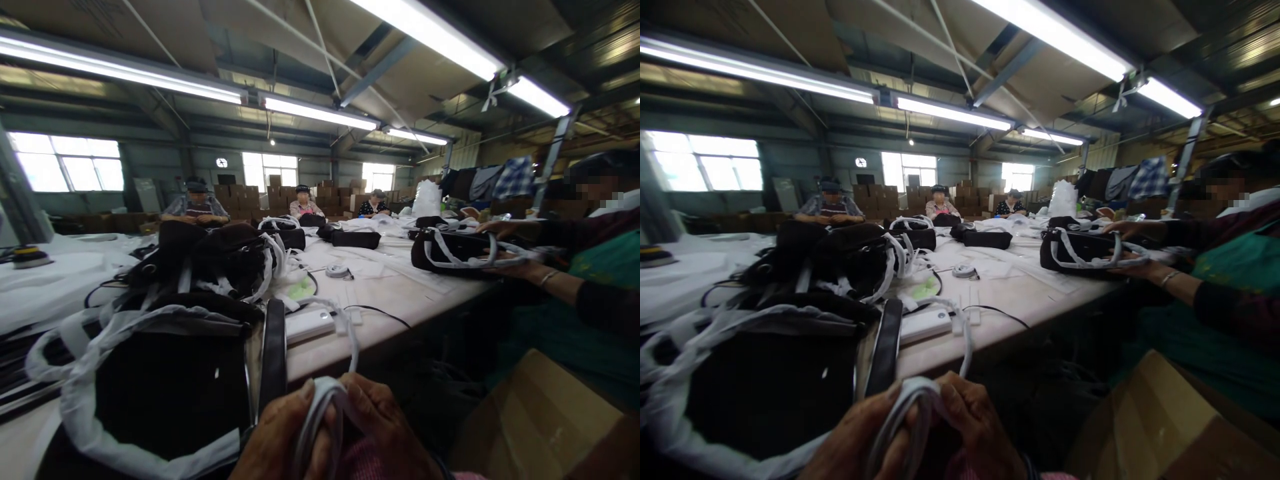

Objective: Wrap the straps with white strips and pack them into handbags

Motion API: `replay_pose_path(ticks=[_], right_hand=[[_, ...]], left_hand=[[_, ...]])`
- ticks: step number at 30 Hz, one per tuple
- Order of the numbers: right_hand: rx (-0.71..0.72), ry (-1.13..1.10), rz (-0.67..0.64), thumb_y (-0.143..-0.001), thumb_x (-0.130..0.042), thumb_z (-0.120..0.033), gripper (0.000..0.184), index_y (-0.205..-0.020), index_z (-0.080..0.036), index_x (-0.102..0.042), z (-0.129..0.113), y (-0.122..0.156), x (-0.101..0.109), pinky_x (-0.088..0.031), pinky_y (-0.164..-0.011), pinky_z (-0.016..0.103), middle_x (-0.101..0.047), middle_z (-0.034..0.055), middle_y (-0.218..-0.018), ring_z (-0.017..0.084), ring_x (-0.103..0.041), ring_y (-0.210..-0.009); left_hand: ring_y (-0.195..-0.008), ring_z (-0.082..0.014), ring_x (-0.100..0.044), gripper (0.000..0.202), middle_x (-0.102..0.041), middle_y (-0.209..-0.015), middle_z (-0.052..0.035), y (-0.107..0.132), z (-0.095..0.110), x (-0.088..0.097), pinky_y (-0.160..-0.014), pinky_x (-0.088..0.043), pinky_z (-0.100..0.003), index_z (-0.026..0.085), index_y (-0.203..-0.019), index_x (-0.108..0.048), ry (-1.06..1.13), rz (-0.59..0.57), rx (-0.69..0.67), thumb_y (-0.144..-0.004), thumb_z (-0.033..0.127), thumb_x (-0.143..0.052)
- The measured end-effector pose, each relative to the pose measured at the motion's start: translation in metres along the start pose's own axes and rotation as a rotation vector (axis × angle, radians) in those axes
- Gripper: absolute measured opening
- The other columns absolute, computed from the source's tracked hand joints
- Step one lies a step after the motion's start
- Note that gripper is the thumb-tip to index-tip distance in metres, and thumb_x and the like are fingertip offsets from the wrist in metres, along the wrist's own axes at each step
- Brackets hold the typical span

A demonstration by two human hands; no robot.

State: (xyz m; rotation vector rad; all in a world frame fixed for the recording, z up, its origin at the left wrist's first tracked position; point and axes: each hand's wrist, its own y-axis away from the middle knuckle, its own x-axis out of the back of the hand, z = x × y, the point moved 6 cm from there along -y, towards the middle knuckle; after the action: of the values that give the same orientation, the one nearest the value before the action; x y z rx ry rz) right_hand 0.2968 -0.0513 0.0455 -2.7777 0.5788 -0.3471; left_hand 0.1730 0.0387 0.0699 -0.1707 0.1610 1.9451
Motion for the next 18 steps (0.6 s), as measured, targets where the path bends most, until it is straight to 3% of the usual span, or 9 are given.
replay_pose_path(ticks=[4, 6, 9, 11, 13, 16, 18], right_hand=[[0.098, 0.155, 0.236, -0.100, -0.046, -0.059, 0.047, -0.127, -0.024, -0.062, 0.005, -0.004, -0.008, -0.051, -0.082, 0.034, -0.068, 0.0079, -0.101, 0.024, -0.062, -0.087], [0.093, 0.248, 0.271, -0.100, -0.043, -0.059, 0.048, -0.123, -0.024, -0.066, 0.011, -0.010, -0.010, -0.051, -0.084, 0.037, -0.068, 0.0099, -0.098, 0.026, -0.063, -0.087], [0.022, 0.287, 0.139, -0.102, -0.042, -0.057, 0.047, -0.109, -0.023, -0.072, 0.019, -0.014, -0.018, -0.050, -0.085, 0.036, -0.068, 0.0083, -0.093, 0.025, -0.063, -0.087], [-0.013, 0.224, -0.004, -0.100, -0.050, -0.055, 0.042, -0.108, -0.022, -0.074, 0.017, -0.010, -0.025, -0.048, -0.087, 0.033, -0.069, 0.0067, -0.097, 0.023, -0.063, -0.093], [-0.082, 0.070, -0.147, -0.097, -0.054, -0.056, 0.044, -0.106, -0.019, -0.076, 0.012, 0.000, -0.029, -0.048, -0.076, 0.029, -0.069, 0.0052, -0.086, 0.019, -0.063, -0.081], [-0.246, -0.166, -0.311, -0.095, -0.058, -0.057, 0.048, -0.107, -0.014, -0.074, 0.000, 0.019, -0.020, -0.038, -0.053, 0.022, -0.060, -0.0004, -0.062, 0.011, -0.052, -0.053], [-0.313, -0.176, -0.282, -0.092, -0.067, -0.051, 0.041, -0.107, -0.014, -0.071, -0.011, 0.026, 0.005, -0.034, -0.048, 0.019, -0.058, -0.0029, -0.061, 0.008, -0.047, -0.048]], left_hand=[[-0.046, -0.0070, -0.040, 0.039, -0.050, -0.058, 0.0027, -0.011, 0.026, -0.011, -0.047, -0.042, -0.017, 0.015, -0.087, -0.067, 0.390, 0.103, -0.051, -0.097, 0.051, -0.058], [-0.049, -0.0055, -0.042, 0.030, -0.052, -0.064, 0.0021, -0.014, 0.048, -0.016, -0.050, -0.044, -0.015, 0.012, -0.095, -0.068, 0.539, 0.125, -0.120, -0.099, 0.040, -0.058], [-0.059, -0.0087, -0.054, 0.028, -0.060, -0.076, -0.0014, -0.018, 0.083, -0.016, -0.058, -0.050, -0.018, 0.010, -0.108, -0.068, 0.472, 0.142, -0.321, -0.099, 0.034, -0.057], [-0.066, -0.0117, -0.060, 0.029, -0.064, -0.083, -0.0027, -0.022, 0.099, -0.007, -0.065, -0.052, -0.021, 0.013, -0.113, -0.066, 0.243, 0.227, -0.522, -0.100, 0.036, -0.056], [-0.072, -0.0146, -0.062, 0.023, -0.066, -0.083, -0.0022, -0.028, 0.103, 0.001, -0.072, -0.049, -0.025, 0.016, -0.107, -0.065, -0.153, 0.345, -0.685, -0.100, 0.037, -0.056], [-0.072, -0.0184, -0.061, 0.015, -0.064, -0.077, -0.0025, -0.039, 0.087, 0.001, -0.071, -0.042, -0.028, 0.018, -0.092, -0.063, -0.851, 0.412, -0.797, -0.098, 0.031, -0.058], [-0.068, -0.0187, -0.057, 0.015, -0.062, -0.075, -0.0027, -0.043, 0.069, -0.004, -0.066, -0.037, -0.029, 0.019, -0.089, -0.062, -1.184, 0.338, -0.814, -0.099, 0.027, -0.054]])
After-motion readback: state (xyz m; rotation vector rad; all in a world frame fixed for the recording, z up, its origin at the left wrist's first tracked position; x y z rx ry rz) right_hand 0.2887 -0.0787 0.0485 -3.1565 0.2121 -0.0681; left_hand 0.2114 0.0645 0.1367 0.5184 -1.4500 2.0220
